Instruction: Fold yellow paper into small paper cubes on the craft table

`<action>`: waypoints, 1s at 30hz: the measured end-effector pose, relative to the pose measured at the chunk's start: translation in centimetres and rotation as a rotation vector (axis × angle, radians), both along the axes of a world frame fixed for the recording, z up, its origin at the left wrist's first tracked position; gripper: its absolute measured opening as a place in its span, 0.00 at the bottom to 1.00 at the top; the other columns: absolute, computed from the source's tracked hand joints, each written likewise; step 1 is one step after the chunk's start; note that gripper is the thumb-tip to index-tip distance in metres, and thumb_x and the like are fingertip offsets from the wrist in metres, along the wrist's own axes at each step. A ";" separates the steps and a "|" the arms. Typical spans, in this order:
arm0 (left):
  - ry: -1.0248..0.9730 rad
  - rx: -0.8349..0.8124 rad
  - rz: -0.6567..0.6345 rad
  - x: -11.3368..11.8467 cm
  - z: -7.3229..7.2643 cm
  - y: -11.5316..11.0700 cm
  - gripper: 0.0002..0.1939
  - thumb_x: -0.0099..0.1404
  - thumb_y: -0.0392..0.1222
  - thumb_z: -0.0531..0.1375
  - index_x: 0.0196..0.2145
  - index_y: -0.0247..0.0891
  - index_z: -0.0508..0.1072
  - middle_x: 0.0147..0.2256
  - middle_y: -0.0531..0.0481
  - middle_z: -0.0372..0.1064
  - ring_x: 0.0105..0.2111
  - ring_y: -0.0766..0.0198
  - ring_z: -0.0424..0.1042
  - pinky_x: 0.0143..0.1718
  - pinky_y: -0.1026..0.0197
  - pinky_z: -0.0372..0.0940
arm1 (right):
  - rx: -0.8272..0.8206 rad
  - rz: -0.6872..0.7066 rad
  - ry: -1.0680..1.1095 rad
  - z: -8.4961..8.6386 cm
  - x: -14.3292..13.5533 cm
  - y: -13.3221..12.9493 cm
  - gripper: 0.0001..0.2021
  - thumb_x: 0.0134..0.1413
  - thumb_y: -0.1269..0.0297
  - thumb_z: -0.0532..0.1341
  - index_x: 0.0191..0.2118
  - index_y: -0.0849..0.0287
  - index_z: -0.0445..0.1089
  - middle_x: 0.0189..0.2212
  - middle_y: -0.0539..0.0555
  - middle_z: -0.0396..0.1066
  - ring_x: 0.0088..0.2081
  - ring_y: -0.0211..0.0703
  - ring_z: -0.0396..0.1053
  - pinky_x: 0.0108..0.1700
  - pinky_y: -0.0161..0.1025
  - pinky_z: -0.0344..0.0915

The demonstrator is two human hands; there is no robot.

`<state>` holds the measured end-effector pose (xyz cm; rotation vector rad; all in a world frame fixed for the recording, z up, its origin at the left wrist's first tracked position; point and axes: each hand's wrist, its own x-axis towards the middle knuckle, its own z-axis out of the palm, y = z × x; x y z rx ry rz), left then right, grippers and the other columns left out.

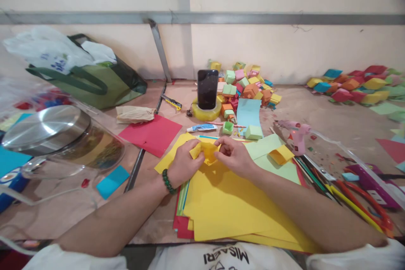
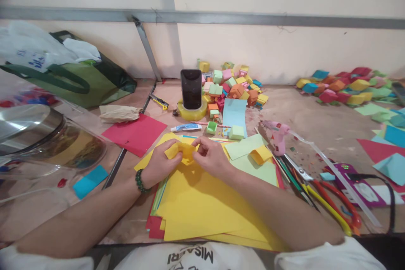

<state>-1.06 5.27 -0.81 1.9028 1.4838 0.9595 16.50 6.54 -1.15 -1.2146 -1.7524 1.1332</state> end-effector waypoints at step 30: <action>-0.179 0.173 -0.125 0.2 -0.5 -0.4 0.06 0.58 0.34 0.57 0.28 0.38 0.74 0.27 0.50 0.70 0.29 0.64 0.69 0.31 0.63 0.65 | 0.192 0.142 0.045 -0.8 -0.2 -0.6 0.04 0.55 0.63 0.58 0.34 0.57 0.63 0.24 0.48 0.67 0.23 0.34 0.62 0.26 0.32 0.62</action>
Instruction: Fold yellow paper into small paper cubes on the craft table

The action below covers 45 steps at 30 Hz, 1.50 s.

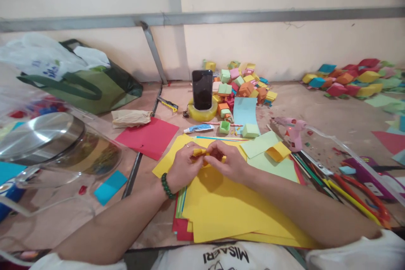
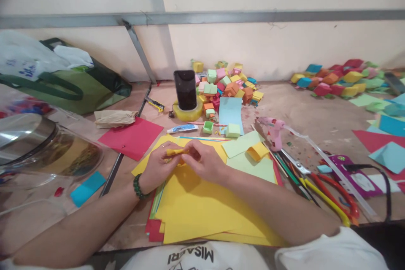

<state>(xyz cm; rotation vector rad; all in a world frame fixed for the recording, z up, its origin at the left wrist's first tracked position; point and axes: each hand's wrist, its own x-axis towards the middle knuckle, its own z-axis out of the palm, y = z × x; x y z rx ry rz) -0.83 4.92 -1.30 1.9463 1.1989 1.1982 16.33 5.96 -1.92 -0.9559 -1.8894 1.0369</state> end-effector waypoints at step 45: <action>0.032 -0.018 0.027 -0.6 -0.2 -0.4 0.10 0.61 0.38 0.58 0.36 0.40 0.80 0.27 0.50 0.69 0.27 0.65 0.70 0.29 0.64 0.66 | -0.038 -0.022 0.068 0.6 0.9 1.0 0.05 0.51 0.64 0.60 0.29 0.60 0.68 0.25 0.50 0.69 0.26 0.35 0.65 0.30 0.34 0.65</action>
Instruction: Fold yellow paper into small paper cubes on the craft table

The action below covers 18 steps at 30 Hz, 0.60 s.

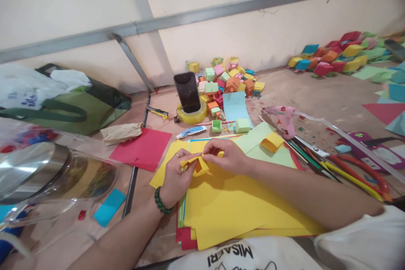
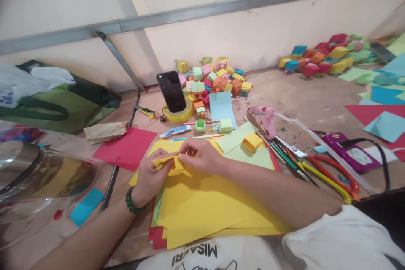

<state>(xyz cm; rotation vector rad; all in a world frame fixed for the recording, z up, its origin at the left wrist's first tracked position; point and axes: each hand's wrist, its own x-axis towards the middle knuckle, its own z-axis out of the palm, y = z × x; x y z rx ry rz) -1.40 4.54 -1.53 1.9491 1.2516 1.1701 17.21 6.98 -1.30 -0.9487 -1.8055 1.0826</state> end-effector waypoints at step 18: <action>0.104 -0.317 -0.067 0.3 0.1 0.3 0.14 0.59 0.45 0.60 0.38 0.34 0.75 0.23 0.53 0.67 0.22 0.68 0.64 0.23 0.67 0.59 | -0.301 0.009 -0.023 0.6 -0.2 0.1 0.08 0.42 0.64 0.65 0.20 0.62 0.70 0.18 0.48 0.67 0.21 0.32 0.60 0.24 0.31 0.56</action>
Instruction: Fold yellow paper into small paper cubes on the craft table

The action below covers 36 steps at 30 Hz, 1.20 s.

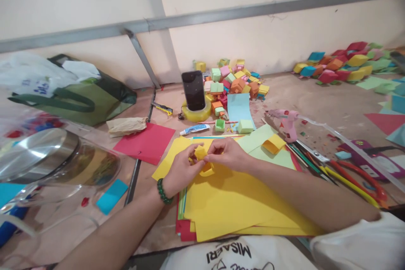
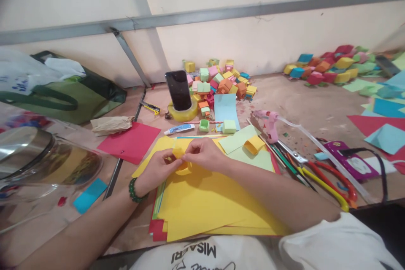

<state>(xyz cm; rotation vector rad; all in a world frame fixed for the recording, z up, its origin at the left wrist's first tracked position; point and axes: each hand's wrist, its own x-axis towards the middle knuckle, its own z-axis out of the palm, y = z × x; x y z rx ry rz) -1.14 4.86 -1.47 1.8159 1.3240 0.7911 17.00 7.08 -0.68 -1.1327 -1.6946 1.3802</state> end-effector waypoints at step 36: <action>0.096 0.036 -0.144 0.1 -0.3 0.2 0.10 0.58 0.36 0.57 0.20 0.38 0.73 0.21 0.52 0.67 0.24 0.65 0.66 0.27 0.64 0.59 | 0.223 0.000 0.135 0.7 -0.3 -0.3 0.07 0.50 0.60 0.62 0.30 0.59 0.70 0.29 0.52 0.71 0.30 0.38 0.67 0.35 0.37 0.65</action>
